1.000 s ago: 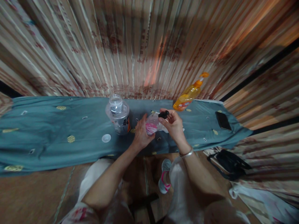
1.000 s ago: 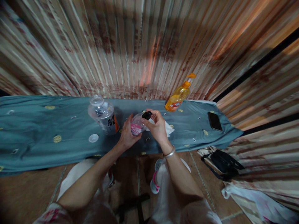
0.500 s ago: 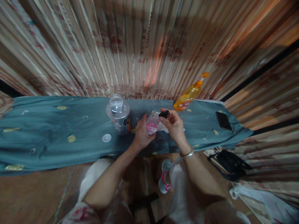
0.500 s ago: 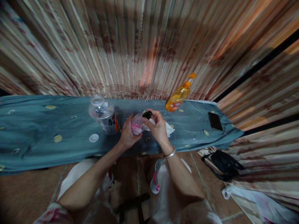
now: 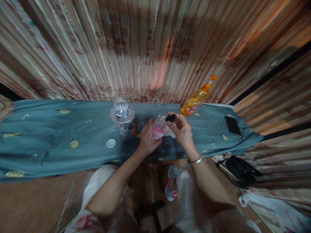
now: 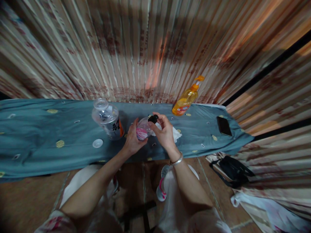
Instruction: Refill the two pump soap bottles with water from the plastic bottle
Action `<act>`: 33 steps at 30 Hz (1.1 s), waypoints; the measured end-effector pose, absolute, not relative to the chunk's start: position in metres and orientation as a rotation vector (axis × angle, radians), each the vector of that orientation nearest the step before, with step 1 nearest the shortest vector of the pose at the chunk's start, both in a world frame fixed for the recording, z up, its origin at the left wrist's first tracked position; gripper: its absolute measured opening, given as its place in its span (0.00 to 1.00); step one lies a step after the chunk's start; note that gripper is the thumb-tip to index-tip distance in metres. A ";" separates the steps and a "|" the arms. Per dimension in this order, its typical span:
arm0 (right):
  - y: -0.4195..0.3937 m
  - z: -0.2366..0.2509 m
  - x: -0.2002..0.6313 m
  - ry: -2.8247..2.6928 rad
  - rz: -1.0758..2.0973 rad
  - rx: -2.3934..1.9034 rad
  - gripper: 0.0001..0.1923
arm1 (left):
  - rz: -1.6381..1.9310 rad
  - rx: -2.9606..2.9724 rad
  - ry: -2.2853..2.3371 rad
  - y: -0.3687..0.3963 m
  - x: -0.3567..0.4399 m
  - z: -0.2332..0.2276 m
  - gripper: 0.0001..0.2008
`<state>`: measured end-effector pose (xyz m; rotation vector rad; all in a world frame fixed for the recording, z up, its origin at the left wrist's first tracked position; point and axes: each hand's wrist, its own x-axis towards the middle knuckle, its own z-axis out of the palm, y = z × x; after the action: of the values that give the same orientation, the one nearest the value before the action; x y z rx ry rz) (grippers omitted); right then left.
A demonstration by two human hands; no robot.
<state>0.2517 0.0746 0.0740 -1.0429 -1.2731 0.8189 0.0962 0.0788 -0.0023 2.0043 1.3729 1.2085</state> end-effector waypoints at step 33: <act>0.066 0.084 0.258 -1.396 0.829 -1.054 0.27 | 1.208 2.046 1.372 0.077 0.097 -0.001 0.52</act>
<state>0.2584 0.0657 0.0842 -1.0545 -1.3958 0.8292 0.0971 0.0773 -0.0012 2.0457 1.3723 1.2082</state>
